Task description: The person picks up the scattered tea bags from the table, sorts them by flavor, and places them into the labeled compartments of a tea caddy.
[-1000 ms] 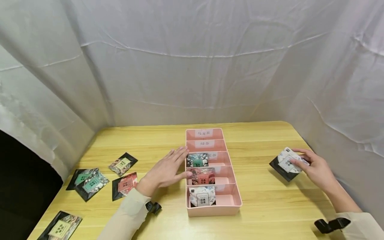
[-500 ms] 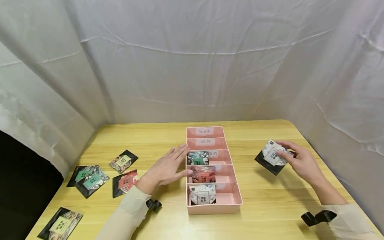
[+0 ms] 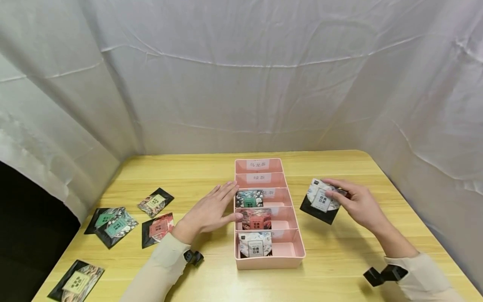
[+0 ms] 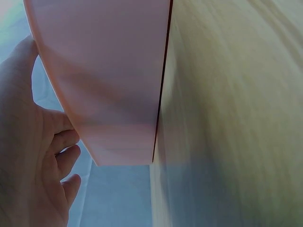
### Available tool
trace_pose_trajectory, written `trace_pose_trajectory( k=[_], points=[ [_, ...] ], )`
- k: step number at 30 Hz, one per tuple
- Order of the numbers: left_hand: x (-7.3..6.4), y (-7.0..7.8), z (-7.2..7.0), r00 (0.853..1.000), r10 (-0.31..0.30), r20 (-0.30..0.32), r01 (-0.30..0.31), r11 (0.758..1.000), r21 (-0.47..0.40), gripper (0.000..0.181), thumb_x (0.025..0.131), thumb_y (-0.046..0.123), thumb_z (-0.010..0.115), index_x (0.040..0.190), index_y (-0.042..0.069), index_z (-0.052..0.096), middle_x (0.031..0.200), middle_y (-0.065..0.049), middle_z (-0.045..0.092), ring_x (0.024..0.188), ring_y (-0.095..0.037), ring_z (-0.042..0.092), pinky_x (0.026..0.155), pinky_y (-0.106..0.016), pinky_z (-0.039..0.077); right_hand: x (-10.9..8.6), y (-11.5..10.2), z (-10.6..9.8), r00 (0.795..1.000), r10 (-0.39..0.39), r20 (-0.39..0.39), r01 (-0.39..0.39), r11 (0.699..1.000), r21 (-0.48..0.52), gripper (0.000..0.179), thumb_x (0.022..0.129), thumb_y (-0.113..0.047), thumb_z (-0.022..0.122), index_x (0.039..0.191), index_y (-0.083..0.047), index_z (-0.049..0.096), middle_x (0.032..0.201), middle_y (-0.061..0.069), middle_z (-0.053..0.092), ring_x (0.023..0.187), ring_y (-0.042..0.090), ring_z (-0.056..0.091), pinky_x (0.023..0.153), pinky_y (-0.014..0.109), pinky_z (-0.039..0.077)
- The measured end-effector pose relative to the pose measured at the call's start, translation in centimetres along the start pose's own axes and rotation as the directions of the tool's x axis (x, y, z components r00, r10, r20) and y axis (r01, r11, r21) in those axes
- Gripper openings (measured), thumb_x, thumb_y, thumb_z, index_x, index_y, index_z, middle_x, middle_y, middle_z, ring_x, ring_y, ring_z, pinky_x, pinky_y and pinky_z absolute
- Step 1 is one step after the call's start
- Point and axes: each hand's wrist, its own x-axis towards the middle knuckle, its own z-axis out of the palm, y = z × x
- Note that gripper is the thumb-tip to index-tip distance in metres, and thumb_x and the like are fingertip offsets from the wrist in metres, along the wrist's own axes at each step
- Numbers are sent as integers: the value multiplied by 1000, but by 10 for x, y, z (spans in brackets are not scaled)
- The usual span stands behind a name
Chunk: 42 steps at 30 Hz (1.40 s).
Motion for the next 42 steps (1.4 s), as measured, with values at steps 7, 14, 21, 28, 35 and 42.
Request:
trace_pose_trajectory(
  k=[7,14,21,28,35,42],
  points=[
    [0,0,0,1000,6,-8,-6,1000,0,90,96,70,27,156,3,18,162,-12,14,148,-25,13,119,-45,14,1,-20,14,997,-69,31,66,994,85,35,89,-1,70,122,-10,69,97,3,70,66,8,57,54,19,47],
    [-1,1,0,1000,8,-17,-8,1000,-2,91,96,70,27,155,2,19,162,-12,15,148,-27,15,119,-46,16,0,-33,30,989,-130,66,114,973,201,36,87,5,69,121,-6,68,99,5,69,65,10,60,52,23,52],
    [-2,1,1,1000,4,-14,-4,1000,-2,91,95,71,26,156,3,18,162,-13,16,148,-27,15,119,-45,15,-1,-46,42,981,-162,107,135,965,225,32,89,0,69,119,-11,69,99,0,68,68,9,59,55,24,52],
    [-2,1,0,1000,4,-15,-4,1000,-6,91,96,71,26,156,3,17,162,-12,14,148,-26,14,119,-44,14,-4,-53,55,969,-177,174,125,953,275,31,91,-4,68,120,-13,69,99,-1,68,69,9,58,54,25,52],
    [-2,2,-1,1000,2,-18,-2,1000,-13,90,96,69,28,156,3,17,162,-12,15,148,-26,15,120,-44,13,-6,-53,70,957,-185,221,118,950,288,29,92,-10,67,121,-15,69,104,-1,69,70,7,58,56,25,53],
    [-2,2,-1,1000,-1,-17,1,1000,-10,90,96,70,27,156,3,18,162,-11,15,148,-24,12,120,-42,11,-7,-50,79,947,-190,257,131,964,232,30,93,-16,68,122,-19,68,116,0,69,80,7,63,69,27,56]
  ],
)
